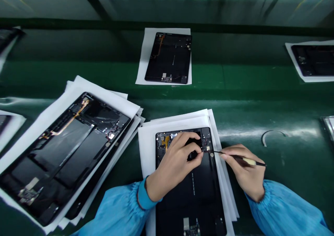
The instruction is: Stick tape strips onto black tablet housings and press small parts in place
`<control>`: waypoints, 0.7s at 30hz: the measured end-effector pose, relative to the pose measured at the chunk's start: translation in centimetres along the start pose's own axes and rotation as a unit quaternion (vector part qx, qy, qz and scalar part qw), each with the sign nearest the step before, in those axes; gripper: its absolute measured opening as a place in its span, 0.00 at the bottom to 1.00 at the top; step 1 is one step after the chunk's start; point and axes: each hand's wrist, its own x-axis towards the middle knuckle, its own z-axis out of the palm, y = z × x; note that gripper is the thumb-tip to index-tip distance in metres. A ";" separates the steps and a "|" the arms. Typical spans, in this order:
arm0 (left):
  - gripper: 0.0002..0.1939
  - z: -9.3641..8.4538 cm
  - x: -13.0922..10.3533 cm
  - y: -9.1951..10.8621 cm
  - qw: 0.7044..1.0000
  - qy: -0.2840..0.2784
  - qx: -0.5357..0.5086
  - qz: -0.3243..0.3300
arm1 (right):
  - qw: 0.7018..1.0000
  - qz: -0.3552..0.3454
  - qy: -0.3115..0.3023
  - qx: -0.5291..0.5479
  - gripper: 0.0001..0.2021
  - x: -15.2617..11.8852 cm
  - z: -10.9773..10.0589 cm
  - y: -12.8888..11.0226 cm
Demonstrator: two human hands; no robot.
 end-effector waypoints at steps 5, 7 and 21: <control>0.05 -0.1 0.1 0.2 1.000 -0.008 -0.019 -0.024 | 0.999 -0.002 -0.038 0.024 0.07 0.9 0.6 -0.7; 0.06 -0.1 0.1 0.1 0.999 -0.004 -0.024 -0.021 | 0.998 -0.005 -0.048 0.035 0.07 1.1 0.7 -0.8; 0.07 -0.1 0.4 0.4 0.999 0.001 -0.031 -0.016 | 0.996 -0.003 -0.065 0.059 0.09 1.1 0.4 -0.3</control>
